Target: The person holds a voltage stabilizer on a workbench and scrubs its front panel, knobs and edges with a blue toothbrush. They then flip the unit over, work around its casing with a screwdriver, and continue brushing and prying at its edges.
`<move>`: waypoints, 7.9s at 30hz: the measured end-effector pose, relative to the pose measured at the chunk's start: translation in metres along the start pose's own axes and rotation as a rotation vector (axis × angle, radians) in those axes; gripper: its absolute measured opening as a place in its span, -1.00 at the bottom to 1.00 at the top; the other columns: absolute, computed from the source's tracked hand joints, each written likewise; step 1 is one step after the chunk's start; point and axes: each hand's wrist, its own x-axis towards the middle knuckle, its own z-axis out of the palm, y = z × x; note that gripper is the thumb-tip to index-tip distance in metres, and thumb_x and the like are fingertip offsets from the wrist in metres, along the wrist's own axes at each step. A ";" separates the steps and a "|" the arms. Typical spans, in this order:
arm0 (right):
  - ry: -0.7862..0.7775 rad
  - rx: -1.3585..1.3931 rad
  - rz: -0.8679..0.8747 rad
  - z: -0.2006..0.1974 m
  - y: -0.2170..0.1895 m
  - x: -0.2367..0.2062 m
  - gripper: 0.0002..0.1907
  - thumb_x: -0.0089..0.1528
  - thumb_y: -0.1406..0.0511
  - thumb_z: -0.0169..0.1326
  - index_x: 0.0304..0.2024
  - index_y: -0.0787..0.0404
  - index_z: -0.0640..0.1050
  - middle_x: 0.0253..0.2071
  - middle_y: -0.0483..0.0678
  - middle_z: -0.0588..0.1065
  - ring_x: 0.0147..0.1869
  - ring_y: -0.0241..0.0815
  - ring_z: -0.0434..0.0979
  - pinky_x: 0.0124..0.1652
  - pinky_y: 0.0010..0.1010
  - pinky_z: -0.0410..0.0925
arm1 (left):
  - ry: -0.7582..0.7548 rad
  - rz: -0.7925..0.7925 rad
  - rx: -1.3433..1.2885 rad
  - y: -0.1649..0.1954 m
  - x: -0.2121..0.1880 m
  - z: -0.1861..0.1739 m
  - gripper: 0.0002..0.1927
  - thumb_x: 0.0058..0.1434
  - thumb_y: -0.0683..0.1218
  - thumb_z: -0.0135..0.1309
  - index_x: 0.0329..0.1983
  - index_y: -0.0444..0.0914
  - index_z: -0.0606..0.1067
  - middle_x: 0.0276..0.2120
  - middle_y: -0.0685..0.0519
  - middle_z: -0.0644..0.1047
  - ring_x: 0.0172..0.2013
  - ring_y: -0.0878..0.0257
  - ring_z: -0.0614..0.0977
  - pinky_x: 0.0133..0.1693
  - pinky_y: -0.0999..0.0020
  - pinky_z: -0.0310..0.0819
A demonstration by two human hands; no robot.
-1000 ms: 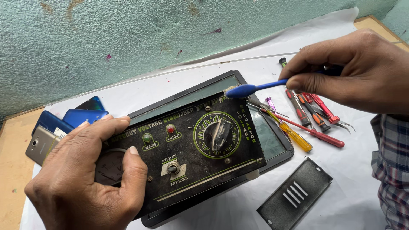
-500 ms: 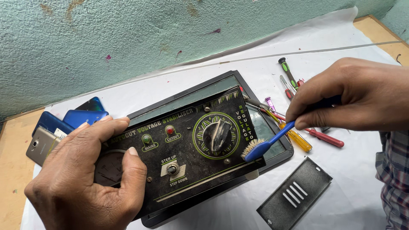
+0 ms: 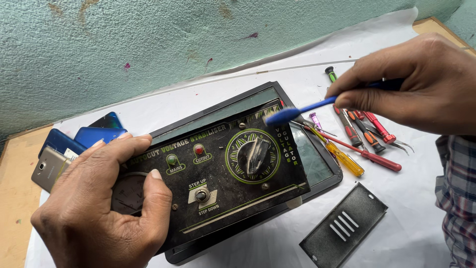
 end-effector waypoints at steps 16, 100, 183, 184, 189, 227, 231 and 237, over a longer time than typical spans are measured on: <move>0.043 -0.044 0.057 0.000 -0.009 -0.005 -0.80 0.14 0.31 0.25 -0.18 0.17 0.74 -0.42 -0.08 0.64 -0.31 -0.30 0.66 -0.28 -0.44 0.46 | 0.006 0.003 -0.003 0.001 -0.001 0.001 -0.67 -0.05 -0.26 0.18 -0.15 -0.38 0.59 -0.18 -0.20 0.64 -0.11 -0.05 0.71 0.00 0.10 0.58; -0.444 -0.197 0.255 0.003 -0.016 -0.002 -0.71 0.15 0.09 0.27 -0.11 -0.06 0.76 -0.38 -0.19 0.67 -0.24 -0.31 0.69 -0.18 -0.31 0.45 | 0.010 0.017 -0.011 -0.001 -0.008 0.004 -0.66 -0.04 -0.25 0.19 -0.13 -0.37 0.59 -0.17 -0.17 0.64 -0.12 -0.05 0.70 0.00 0.11 0.58; -0.409 -0.300 0.239 0.003 -0.009 -0.006 -0.70 0.17 0.09 0.25 -0.07 -0.08 0.75 -0.45 -0.17 0.61 -0.39 -0.27 0.57 -0.35 -0.29 0.44 | 0.009 0.016 -0.007 0.002 -0.011 0.007 -0.65 -0.02 -0.24 0.19 -0.11 -0.37 0.59 -0.16 -0.18 0.64 -0.10 -0.06 0.70 0.01 0.10 0.57; -0.365 -0.284 0.206 0.002 -0.006 -0.006 -0.70 0.16 0.09 0.24 -0.08 -0.07 0.75 -0.45 -0.18 0.61 -0.40 -0.28 0.59 -0.36 -0.31 0.44 | 0.011 0.028 0.001 0.002 -0.011 0.007 -0.65 -0.02 -0.25 0.19 -0.11 -0.37 0.59 -0.16 -0.18 0.64 -0.10 -0.06 0.70 0.02 0.10 0.57; -0.092 -0.161 0.163 0.003 0.001 -0.008 -0.73 0.19 0.14 0.25 -0.10 0.05 0.74 -0.45 -0.12 0.65 -0.35 -0.30 0.67 -0.30 -0.38 0.46 | 0.017 0.044 0.000 0.002 -0.011 0.007 -0.65 -0.03 -0.25 0.19 -0.12 -0.38 0.59 -0.17 -0.18 0.64 -0.10 -0.07 0.70 0.05 0.08 0.56; -0.165 -0.169 0.280 0.006 0.001 -0.005 -0.70 0.21 0.10 0.24 -0.08 0.04 0.74 -0.42 -0.11 0.65 -0.29 -0.28 0.68 -0.22 -0.36 0.50 | -0.001 0.031 -0.022 0.002 -0.015 0.008 -0.65 0.02 -0.23 0.19 -0.08 -0.36 0.59 -0.19 -0.15 0.64 -0.11 -0.05 0.71 0.12 0.07 0.55; -0.162 -0.158 0.258 0.006 0.002 -0.006 -0.70 0.21 0.09 0.23 -0.08 0.03 0.74 -0.43 -0.12 0.66 -0.29 -0.29 0.68 -0.22 -0.36 0.49 | 0.003 0.031 -0.009 0.002 -0.015 0.009 -0.65 -0.01 -0.24 0.19 -0.10 -0.37 0.59 -0.19 -0.16 0.65 -0.12 -0.07 0.70 0.07 0.07 0.55; -0.183 -0.178 0.293 0.007 0.002 -0.005 -0.71 0.22 0.09 0.22 -0.08 0.02 0.75 -0.42 -0.12 0.66 -0.28 -0.29 0.68 -0.20 -0.37 0.49 | -0.011 -0.005 -0.026 0.002 -0.016 0.009 -0.66 0.01 -0.23 0.19 -0.09 -0.35 0.59 -0.19 -0.14 0.65 -0.11 -0.05 0.71 0.09 0.09 0.55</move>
